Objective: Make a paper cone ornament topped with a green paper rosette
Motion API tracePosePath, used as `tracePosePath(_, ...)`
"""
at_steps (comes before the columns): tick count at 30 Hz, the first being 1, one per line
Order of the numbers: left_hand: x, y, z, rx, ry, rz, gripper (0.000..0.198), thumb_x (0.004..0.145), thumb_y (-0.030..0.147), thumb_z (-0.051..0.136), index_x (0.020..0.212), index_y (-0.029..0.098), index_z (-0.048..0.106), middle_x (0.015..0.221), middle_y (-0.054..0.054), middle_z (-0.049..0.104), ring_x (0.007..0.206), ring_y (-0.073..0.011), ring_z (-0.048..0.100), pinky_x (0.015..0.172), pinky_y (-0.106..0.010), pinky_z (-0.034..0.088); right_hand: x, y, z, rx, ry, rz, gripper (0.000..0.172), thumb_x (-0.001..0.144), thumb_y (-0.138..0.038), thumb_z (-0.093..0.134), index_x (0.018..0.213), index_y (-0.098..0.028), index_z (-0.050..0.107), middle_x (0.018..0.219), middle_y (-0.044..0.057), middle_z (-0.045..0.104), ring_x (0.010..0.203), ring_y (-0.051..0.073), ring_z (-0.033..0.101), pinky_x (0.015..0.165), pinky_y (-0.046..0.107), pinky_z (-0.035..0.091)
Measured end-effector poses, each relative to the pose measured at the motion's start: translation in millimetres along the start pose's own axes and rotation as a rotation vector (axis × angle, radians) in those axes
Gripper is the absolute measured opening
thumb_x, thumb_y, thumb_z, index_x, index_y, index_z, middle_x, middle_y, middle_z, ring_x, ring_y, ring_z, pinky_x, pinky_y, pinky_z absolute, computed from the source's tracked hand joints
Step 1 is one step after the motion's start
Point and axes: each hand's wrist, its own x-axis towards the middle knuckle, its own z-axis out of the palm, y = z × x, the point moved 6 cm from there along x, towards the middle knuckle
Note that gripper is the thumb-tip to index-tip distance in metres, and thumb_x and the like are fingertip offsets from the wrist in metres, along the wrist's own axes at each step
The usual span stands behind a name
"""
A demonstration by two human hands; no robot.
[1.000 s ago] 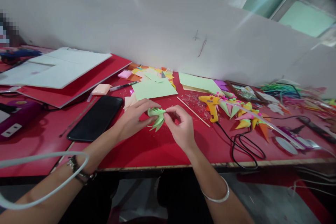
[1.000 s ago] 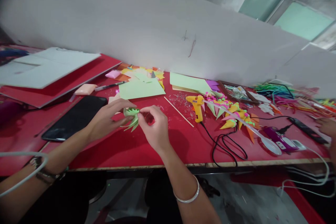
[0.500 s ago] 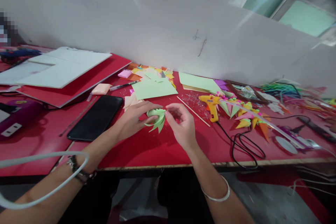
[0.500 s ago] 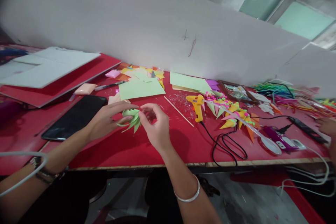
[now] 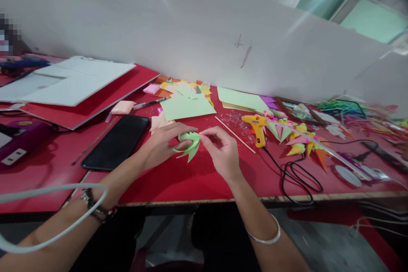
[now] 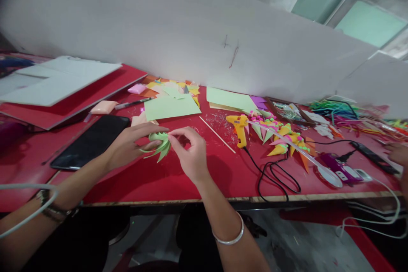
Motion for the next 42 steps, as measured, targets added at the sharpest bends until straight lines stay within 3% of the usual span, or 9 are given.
tracePosePath(6, 0.1, -2.8, -0.2, -0.011, 0.001, -0.07, 0.033, 0.076, 0.03, 0.058, 0.107, 0.021, 0.053, 0.101, -0.005, 0.059, 0.084, -0.0154, 0.057, 0.076, -0.028, 0.046, 0.2, 8.2, -2.7, 0.083, 0.083, 0.052, 0.006, 0.078, -0.025, 0.055, 0.077, -0.02, 0.06, 0.073, 0.0, 0.059, 0.068, 0.012, 0.054, 0.063, 0.024, 0.044)
tracePosePath(11, -2.2, -8.4, 0.2, -0.235, 0.148, -0.177, 0.044, 0.072, 0.024, 0.061, 0.111, 0.02, 0.041, 0.104, -0.006, 0.053, 0.066, -0.009, 0.057, 0.068, -0.028, 0.05, -1.5, 35.8, -1.3, 0.364, 0.203, 0.297, 0.011, 0.075, -0.031, 0.058, 0.076, -0.019, 0.057, 0.066, -0.003, 0.053, 0.058, 0.008, 0.049, 0.055, 0.021, 0.041)
tracePosePath(17, -8.7, -14.3, -5.1, -0.246, 0.319, -0.291, 0.037, 0.07, 0.028, 0.064, 0.099, 0.019, 0.043, 0.079, 0.001, 0.056, 0.068, -0.0118, 0.057, 0.068, -0.029, 0.048, -3.9, 47.7, 6.1, 0.61, 0.209, 0.47, 0.016, 0.069, -0.032, 0.063, 0.074, -0.019, 0.055, 0.063, -0.004, 0.049, 0.055, 0.007, 0.046, 0.052, 0.02, 0.041)
tracePosePath(21, -7.9, -5.0, -7.6, -0.045, 0.287, -0.236, 0.019, 0.074, 0.033, 0.06, 0.077, 0.018, 0.05, 0.077, 0.0, 0.057, 0.068, -0.0126, 0.055, 0.066, -0.027, 0.045, -3.7, 49.3, 7.3, 0.704, 0.243, 0.491, 0.018, 0.065, -0.03, 0.066, 0.075, -0.019, 0.056, 0.066, -0.003, 0.053, 0.058, 0.008, 0.049, 0.056, 0.02, 0.044)
tracePosePath(30, -8.2, 8.2, -11.3, 0.067, 0.306, -0.148, 0.012, 0.077, 0.032, 0.056, 0.077, 0.02, 0.056, 0.077, 0.0, 0.061, 0.065, -0.0127, 0.056, 0.062, -0.024, 0.043, -2.0, 53.5, 12.2, 0.713, 0.203, 0.475, 0.017, 0.067, -0.032, 0.063, 0.078, -0.022, 0.054, 0.068, -0.005, 0.053, 0.06, 0.008, 0.052, 0.06, 0.022, 0.047)
tracePosePath(42, -10.8, -1.5, -10.7, -0.138, 0.344, -0.281, 0.013, 0.076, 0.031, 0.057, 0.081, 0.02, 0.062, 0.078, 0.0, 0.064, 0.063, -0.0112, 0.054, 0.057, -0.023, 0.044, -0.4, 55.0, 12.0, 0.746, 0.205, 0.447, 0.011, 0.071, -0.029, 0.061, 0.079, -0.023, 0.054, 0.07, -0.005, 0.055, 0.062, 0.007, 0.053, 0.059, 0.02, 0.045)
